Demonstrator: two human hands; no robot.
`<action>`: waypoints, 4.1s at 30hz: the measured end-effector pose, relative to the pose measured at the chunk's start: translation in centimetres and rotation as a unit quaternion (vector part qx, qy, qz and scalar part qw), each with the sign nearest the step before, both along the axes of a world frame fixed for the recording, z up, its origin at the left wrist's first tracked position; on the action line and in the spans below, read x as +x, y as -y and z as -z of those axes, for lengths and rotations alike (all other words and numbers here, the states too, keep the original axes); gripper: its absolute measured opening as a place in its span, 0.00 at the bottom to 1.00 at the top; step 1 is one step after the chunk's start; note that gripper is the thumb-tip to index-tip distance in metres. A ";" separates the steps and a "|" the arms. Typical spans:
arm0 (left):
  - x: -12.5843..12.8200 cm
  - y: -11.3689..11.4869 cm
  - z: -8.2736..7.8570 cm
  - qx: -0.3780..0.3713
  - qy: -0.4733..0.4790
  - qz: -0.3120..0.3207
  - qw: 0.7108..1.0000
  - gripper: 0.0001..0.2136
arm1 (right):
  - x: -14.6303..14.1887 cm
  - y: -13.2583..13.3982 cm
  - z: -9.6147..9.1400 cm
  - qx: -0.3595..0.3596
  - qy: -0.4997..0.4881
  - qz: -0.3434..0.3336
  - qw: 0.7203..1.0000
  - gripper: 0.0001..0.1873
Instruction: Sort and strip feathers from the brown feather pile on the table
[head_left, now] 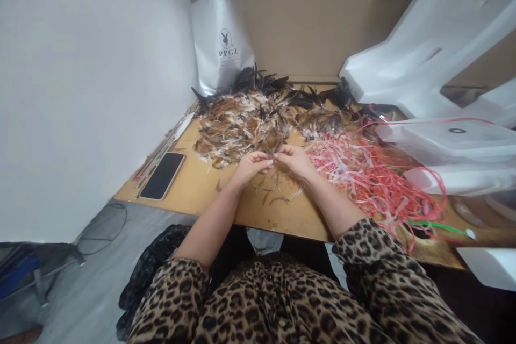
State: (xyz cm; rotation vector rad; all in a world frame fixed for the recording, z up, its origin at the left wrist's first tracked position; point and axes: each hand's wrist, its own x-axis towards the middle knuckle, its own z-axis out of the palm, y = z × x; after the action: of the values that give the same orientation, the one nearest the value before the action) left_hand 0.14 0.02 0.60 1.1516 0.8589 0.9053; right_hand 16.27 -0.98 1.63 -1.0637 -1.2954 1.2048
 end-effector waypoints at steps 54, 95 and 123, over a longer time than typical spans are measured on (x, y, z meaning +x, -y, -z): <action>0.1 -0.4 0.5 0.050 -0.051 -0.061 0.996 0.14 | -0.8 -0.1 1.4 -0.032 0.034 0.092 0.995 0.14; 0.2 -0.8 1.2 -0.015 0.059 -0.059 0.996 0.11 | -1.0 0.5 -0.1 -0.074 -0.041 0.086 0.993 0.17; -0.1 -0.7 0.8 -0.024 0.033 -0.056 0.998 0.15 | -0.2 -0.1 0.9 -0.045 0.105 0.058 0.992 0.20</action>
State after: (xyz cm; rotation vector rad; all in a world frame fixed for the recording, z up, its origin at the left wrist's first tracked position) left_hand 0.05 0.72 -0.19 1.0349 0.8922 1.0044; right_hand 16.10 -0.92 0.69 -1.3419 -1.3273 1.0943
